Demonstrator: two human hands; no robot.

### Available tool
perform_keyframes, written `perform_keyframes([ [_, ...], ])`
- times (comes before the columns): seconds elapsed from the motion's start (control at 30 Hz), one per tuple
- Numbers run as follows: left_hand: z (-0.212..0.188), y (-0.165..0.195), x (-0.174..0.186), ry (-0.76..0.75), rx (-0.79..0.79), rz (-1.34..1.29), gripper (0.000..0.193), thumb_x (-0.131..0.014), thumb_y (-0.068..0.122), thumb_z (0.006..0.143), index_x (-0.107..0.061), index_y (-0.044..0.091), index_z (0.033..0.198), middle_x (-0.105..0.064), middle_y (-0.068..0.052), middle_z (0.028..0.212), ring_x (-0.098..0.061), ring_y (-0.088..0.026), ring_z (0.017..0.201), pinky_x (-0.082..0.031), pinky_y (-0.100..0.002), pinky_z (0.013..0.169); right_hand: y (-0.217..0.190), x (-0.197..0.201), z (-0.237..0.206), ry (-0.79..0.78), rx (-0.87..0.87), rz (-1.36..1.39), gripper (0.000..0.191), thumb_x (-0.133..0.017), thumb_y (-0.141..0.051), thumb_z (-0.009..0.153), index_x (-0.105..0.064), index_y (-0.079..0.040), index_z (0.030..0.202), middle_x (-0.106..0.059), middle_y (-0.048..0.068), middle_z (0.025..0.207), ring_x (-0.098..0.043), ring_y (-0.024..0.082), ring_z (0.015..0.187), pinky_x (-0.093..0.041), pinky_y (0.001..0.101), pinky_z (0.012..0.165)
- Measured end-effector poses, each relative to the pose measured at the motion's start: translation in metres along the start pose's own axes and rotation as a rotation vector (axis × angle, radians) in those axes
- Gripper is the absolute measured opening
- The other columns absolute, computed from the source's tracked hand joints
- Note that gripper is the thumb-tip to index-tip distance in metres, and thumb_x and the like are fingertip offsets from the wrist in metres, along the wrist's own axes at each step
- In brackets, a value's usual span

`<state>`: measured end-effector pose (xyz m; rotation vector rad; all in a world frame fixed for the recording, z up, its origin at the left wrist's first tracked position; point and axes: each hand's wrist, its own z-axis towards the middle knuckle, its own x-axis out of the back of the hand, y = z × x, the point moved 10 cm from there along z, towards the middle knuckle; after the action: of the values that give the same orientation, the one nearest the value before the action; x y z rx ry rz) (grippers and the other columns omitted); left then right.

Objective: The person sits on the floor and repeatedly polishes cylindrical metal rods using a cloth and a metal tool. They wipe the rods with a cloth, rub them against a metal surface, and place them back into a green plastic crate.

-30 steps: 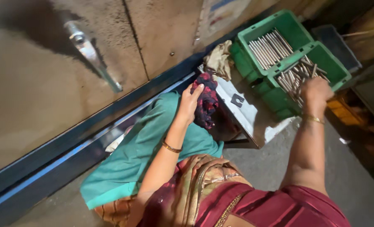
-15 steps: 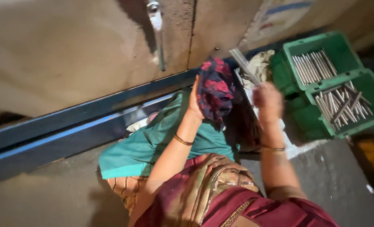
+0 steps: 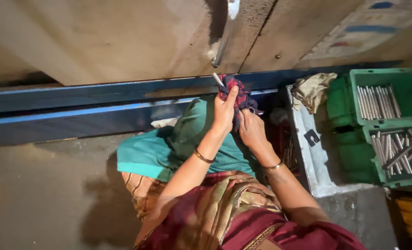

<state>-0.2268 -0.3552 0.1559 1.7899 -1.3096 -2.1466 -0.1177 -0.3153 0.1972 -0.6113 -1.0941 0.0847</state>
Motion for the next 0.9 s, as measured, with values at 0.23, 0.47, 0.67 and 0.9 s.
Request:
perform_keyframes([
  [0.23,-0.001,0.015,0.000,0.028,-0.056,0.043,0.021,-0.070,0.021,0.101,-0.069,0.005,0.112,-0.069,0.002,0.101,-0.063,-0.009,0.089,-0.054,-0.028,0.082,0.042,-0.011,-0.041,-0.110,-0.054,0.005,0.020,-0.053,-0.019,0.103,-0.059,-0.003,0.092,-0.064,0.022,0.074,-0.063,0.045,0.073,-0.047,0.0539,0.064],
  [0.47,0.004,0.025,-0.004,0.096,-0.100,0.009,0.033,-0.066,0.029,0.100,-0.066,0.008,0.125,-0.069,0.004,0.114,-0.062,-0.007,0.101,-0.051,-0.026,0.093,0.098,-0.018,-0.101,-0.119,-0.363,1.160,0.031,-0.052,-0.026,0.111,-0.049,-0.005,0.089,-0.044,0.005,0.072,-0.043,0.018,0.064,-0.039,0.0312,0.058],
  [0.67,0.008,-0.008,-0.002,0.017,0.002,0.120,0.041,-0.063,0.038,0.104,-0.068,0.003,0.126,-0.068,0.000,0.112,-0.060,-0.009,0.100,-0.049,-0.028,0.090,0.060,0.040,-0.071,0.111,-0.142,1.346,0.035,-0.050,-0.036,0.109,-0.050,-0.005,0.093,-0.044,0.004,0.072,-0.043,0.015,0.062,-0.039,0.0283,0.055],
  [0.9,0.008,-0.049,-0.001,-0.263,-0.015,0.389,0.042,-0.065,0.037,0.115,-0.059,0.001,0.096,-0.055,0.004,0.083,-0.049,-0.007,0.081,-0.044,-0.026,0.069,0.038,0.013,0.007,0.110,-0.025,0.568,0.025,-0.047,-0.018,0.111,-0.059,0.002,0.104,-0.063,0.009,0.087,-0.059,0.030,0.079,-0.050,0.0444,0.069],
])
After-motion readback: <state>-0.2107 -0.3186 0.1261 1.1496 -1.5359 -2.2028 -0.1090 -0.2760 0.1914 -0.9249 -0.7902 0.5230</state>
